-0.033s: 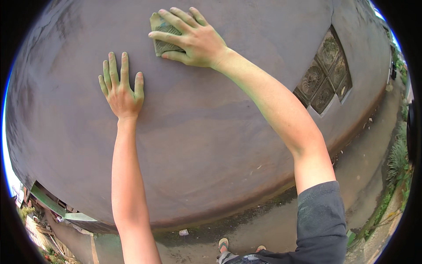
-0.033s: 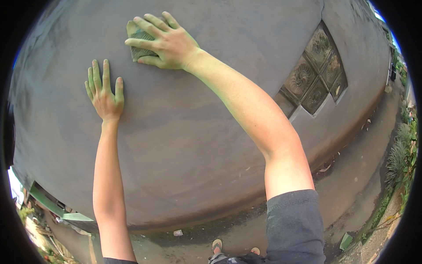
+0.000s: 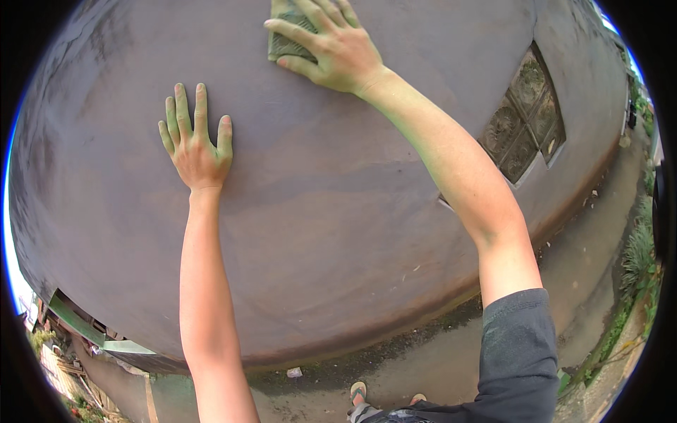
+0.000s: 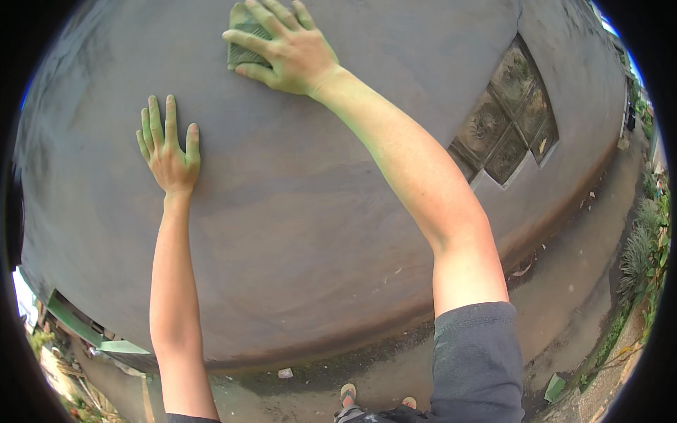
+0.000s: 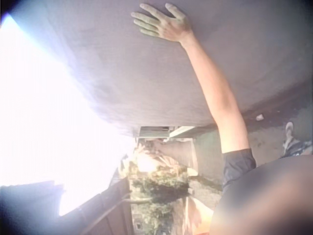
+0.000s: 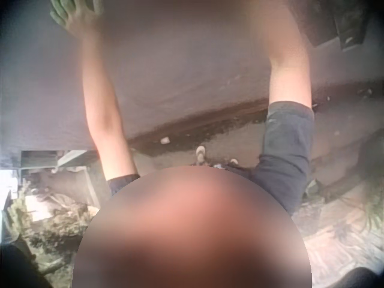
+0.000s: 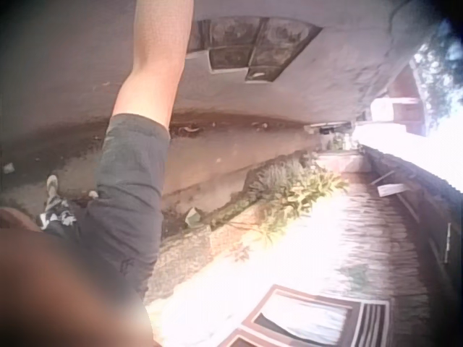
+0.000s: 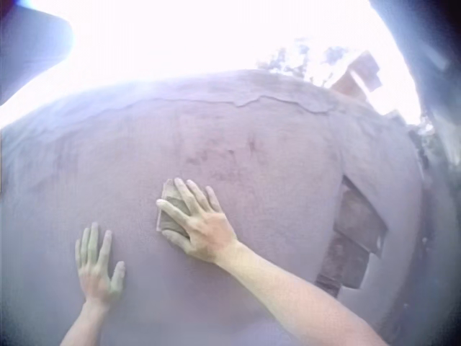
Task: The person smooths a curved exterior wall using a green sanding block held in the right hand while the left hand supports the surface. The person moves the block in circular and linear motions across the wall, working around a decorative tile inset.
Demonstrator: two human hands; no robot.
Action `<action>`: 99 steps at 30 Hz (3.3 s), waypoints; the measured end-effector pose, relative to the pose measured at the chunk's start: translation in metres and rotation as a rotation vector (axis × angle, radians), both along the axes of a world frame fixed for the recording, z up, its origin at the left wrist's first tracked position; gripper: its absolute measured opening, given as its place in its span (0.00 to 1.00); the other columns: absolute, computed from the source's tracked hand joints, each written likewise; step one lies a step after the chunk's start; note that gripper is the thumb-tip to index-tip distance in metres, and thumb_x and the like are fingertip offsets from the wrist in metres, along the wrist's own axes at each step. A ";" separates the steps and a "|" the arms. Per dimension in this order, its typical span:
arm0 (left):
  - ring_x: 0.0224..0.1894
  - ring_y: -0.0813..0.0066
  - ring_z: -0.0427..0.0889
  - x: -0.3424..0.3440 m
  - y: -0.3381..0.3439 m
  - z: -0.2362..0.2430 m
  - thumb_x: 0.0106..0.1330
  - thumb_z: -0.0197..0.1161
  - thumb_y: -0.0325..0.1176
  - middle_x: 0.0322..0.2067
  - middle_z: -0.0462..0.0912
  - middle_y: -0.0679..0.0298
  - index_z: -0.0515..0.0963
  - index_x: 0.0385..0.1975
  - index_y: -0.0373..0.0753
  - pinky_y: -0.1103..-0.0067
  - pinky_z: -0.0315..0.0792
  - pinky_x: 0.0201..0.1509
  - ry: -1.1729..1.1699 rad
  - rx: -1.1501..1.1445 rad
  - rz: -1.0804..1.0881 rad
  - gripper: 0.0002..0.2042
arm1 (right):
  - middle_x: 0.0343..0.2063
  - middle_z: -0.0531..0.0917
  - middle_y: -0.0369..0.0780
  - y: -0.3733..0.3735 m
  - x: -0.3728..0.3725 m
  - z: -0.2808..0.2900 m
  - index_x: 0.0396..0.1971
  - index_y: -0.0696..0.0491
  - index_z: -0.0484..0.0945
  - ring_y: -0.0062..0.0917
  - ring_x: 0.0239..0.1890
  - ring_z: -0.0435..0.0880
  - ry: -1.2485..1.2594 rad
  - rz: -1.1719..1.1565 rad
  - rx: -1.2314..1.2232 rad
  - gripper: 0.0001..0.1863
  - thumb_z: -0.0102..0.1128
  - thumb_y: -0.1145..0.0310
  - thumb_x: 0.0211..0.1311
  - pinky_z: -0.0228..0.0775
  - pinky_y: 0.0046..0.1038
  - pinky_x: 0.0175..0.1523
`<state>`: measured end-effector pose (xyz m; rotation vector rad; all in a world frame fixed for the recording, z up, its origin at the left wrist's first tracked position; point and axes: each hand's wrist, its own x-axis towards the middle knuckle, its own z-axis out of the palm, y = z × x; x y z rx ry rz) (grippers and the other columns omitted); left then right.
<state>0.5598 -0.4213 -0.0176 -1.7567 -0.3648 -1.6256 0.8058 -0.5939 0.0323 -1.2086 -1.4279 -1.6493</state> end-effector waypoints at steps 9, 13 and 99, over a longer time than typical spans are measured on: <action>0.80 0.53 0.61 0.012 0.005 -0.003 0.71 0.62 0.57 0.80 0.61 0.65 0.67 0.77 0.61 0.48 0.56 0.80 -0.096 -0.041 0.031 0.34 | 0.78 0.55 0.57 -0.113 0.191 -0.040 0.79 0.39 0.59 0.54 0.80 0.52 0.918 -0.195 0.590 0.39 0.43 0.34 0.76 0.42 0.56 0.81; 0.80 0.53 0.60 0.011 0.003 -0.001 0.71 0.61 0.58 0.80 0.61 0.65 0.67 0.78 0.61 0.48 0.54 0.80 -0.083 -0.047 0.004 0.34 | 0.78 0.55 0.59 -0.057 0.123 0.010 0.79 0.41 0.60 0.58 0.80 0.51 0.838 -0.164 0.641 0.40 0.45 0.34 0.75 0.38 0.63 0.80; 0.83 0.47 0.49 0.103 -0.049 0.049 0.80 0.50 0.59 0.83 0.52 0.59 0.59 0.81 0.63 0.41 0.43 0.81 -0.134 0.018 0.070 0.31 | 0.72 0.69 0.45 -0.058 0.126 0.059 0.67 0.26 0.76 0.43 0.75 0.66 0.279 0.237 0.176 0.28 0.58 0.36 0.70 0.49 0.56 0.81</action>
